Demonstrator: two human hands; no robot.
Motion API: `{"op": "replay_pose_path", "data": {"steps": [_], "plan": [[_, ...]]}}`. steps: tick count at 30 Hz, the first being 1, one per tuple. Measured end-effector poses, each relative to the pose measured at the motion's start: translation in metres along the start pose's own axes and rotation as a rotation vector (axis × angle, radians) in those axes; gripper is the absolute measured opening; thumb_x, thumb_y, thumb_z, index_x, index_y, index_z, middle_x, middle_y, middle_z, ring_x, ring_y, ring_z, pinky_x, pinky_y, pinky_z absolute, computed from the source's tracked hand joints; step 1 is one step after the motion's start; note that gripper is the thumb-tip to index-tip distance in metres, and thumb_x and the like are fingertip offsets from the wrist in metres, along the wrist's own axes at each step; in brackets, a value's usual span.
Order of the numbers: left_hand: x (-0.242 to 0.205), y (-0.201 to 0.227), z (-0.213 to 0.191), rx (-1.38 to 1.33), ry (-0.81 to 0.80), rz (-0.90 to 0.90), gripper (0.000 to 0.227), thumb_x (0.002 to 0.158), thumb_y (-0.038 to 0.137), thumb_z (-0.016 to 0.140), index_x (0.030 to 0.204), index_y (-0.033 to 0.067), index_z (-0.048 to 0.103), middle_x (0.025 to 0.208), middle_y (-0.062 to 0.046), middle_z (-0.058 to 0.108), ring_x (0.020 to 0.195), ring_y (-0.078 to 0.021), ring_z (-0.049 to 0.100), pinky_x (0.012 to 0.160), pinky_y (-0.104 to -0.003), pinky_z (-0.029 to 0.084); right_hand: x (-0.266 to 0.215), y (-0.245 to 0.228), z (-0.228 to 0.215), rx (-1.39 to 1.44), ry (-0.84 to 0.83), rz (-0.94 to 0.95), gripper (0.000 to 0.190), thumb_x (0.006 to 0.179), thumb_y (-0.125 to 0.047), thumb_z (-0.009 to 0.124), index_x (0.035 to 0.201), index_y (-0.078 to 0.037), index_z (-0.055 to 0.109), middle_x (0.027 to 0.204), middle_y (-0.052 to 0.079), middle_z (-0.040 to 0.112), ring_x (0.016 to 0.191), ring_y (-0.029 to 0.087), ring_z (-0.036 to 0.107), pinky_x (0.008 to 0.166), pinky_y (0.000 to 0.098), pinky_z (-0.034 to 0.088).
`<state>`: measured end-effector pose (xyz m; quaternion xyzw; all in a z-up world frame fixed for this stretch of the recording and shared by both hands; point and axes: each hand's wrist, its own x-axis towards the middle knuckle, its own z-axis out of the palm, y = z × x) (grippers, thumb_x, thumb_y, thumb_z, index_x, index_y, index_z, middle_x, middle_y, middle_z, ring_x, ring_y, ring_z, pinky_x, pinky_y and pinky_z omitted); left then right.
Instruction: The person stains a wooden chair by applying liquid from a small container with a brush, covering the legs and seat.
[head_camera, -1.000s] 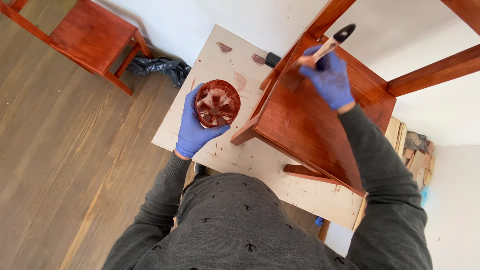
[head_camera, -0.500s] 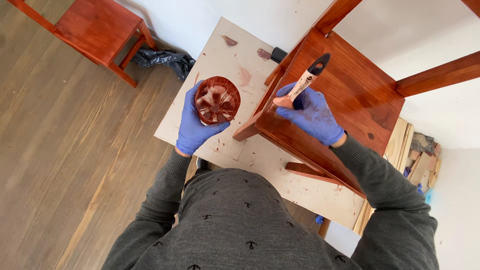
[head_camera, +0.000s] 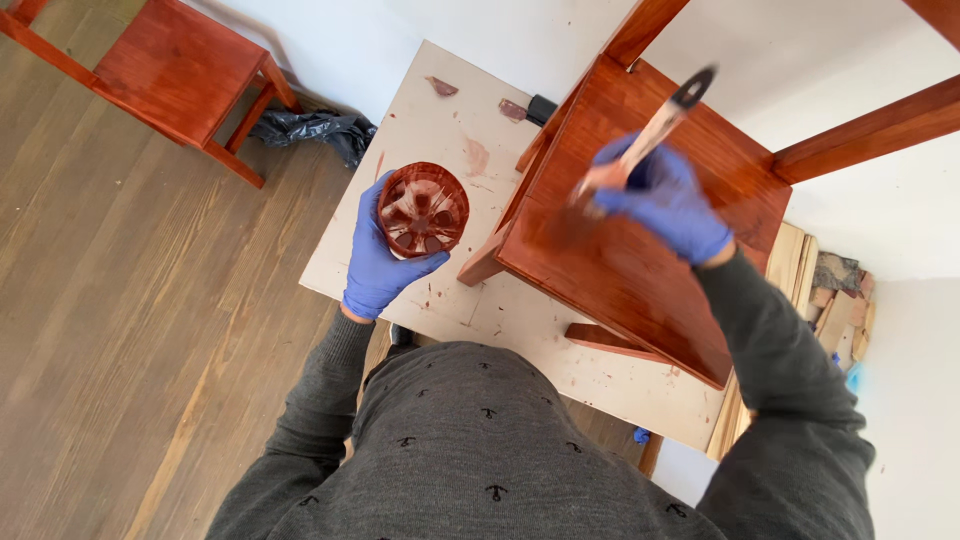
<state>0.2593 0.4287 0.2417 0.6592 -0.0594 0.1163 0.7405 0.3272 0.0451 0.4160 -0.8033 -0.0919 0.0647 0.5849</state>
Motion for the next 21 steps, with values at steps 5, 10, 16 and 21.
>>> {"op": "replay_pose_path", "data": {"steps": [5, 10, 16, 21], "plan": [[0.001, 0.004, 0.004, 0.005, 0.002, 0.011, 0.134, 0.071, 0.022, 0.125, 0.182, 0.0118, 0.050, 0.177, -0.021, 0.064, 0.165, -0.0392, 0.063, 0.144, -0.063, 0.046, 0.003, 0.028, -0.003, -0.041, -0.085, 0.123, 0.054, 0.092, 0.000, 0.105, 0.142, -0.001, 0.085, 0.127, 0.014, 0.088, 0.117, 0.023, 0.085, 0.105, 0.0394, 0.073], [0.004, 0.013, 0.011, 0.018, 0.004, 0.033, 0.137, 0.066, 0.023, 0.126, 0.181, 0.0137, 0.052, 0.177, -0.019, 0.067, 0.165, -0.0360, 0.064, 0.144, -0.063, 0.047, 0.079, 0.063, -0.055, -0.228, 0.035, -0.122, 0.056, 0.097, -0.006, 0.108, 0.147, -0.005, 0.084, 0.139, 0.018, 0.085, 0.138, 0.031, 0.081, 0.124, 0.0490, 0.062], [0.001, 0.033, 0.015, 0.169, -0.002, 0.064, 0.125, 0.081, 0.023, 0.112, 0.185, 0.0062, 0.044, 0.183, -0.018, 0.057, 0.172, -0.0349, 0.058, 0.149, -0.050, 0.047, 0.152, 0.087, -0.088, -0.282, 0.253, -0.226, 0.012, 0.120, -0.014, 0.088, 0.130, -0.014, 0.082, 0.122, 0.002, 0.081, 0.111, 0.017, 0.077, 0.099, 0.0327, 0.071], [0.003, 0.031, 0.015, 0.143, 0.008, 0.034, 0.122, 0.081, 0.021, 0.111, 0.183, 0.0068, 0.046, 0.180, -0.016, 0.059, 0.168, -0.0350, 0.061, 0.145, -0.051, 0.052, 0.161, 0.115, -0.088, -0.806, 0.192, -0.483, 0.019, 0.126, -0.013, 0.089, 0.144, -0.008, 0.085, 0.132, 0.012, 0.093, 0.112, 0.028, 0.092, 0.103, 0.0414, 0.076]]}}
